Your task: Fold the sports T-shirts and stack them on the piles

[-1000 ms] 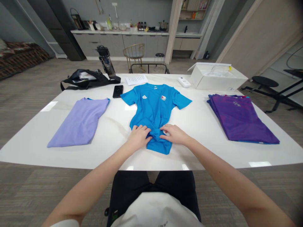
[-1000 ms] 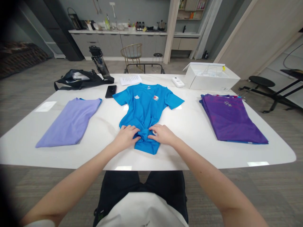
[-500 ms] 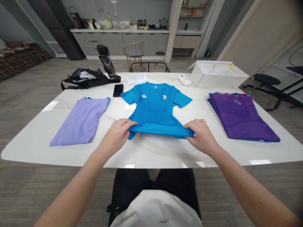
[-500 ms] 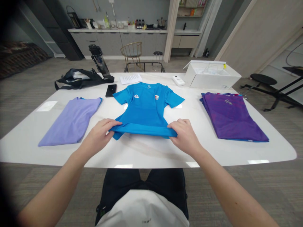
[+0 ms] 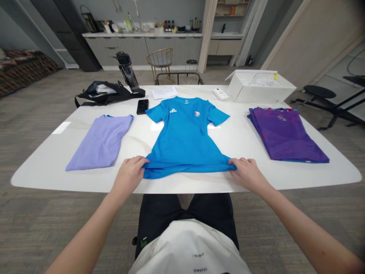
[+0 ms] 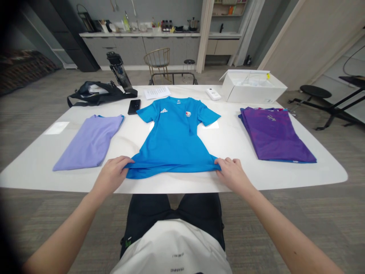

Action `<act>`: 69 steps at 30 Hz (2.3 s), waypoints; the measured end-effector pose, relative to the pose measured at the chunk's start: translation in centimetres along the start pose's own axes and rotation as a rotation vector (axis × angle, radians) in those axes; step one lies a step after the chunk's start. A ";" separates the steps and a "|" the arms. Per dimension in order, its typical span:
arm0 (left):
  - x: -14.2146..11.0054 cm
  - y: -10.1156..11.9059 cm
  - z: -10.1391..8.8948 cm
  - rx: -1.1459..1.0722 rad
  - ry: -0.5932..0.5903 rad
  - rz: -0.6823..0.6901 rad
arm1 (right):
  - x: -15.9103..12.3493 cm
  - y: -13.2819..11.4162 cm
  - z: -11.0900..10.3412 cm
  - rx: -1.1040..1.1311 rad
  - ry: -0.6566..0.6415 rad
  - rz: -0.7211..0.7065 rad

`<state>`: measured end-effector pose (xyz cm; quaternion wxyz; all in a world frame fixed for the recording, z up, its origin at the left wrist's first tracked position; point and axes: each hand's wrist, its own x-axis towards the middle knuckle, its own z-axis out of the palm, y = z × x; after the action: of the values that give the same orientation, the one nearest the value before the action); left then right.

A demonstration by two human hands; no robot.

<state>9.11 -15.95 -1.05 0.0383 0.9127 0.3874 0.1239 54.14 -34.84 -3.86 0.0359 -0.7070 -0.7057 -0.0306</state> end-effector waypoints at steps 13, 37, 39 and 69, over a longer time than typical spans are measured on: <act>-3.6 -1.3 -2.1 -0.079 0.197 -0.136 | -5.2 0.6 -3.8 -0.017 0.157 -0.008; -5.5 -0.4 -3.0 -0.234 -0.095 0.059 | -7.7 1.7 -4.6 0.337 -0.112 -0.026; -6.6 -0.3 -2.7 -0.269 -0.263 0.057 | -8.6 2.0 -3.9 0.392 -0.270 0.039; -2.5 4.0 -2.6 -0.363 -0.316 0.220 | -5.0 -2.1 -4.7 0.470 -0.054 -0.116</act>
<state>9.56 -20.61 1.59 0.2478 0.9356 0.2463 0.0507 52.10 -40.29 0.33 0.1788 -0.6379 -0.7337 0.1512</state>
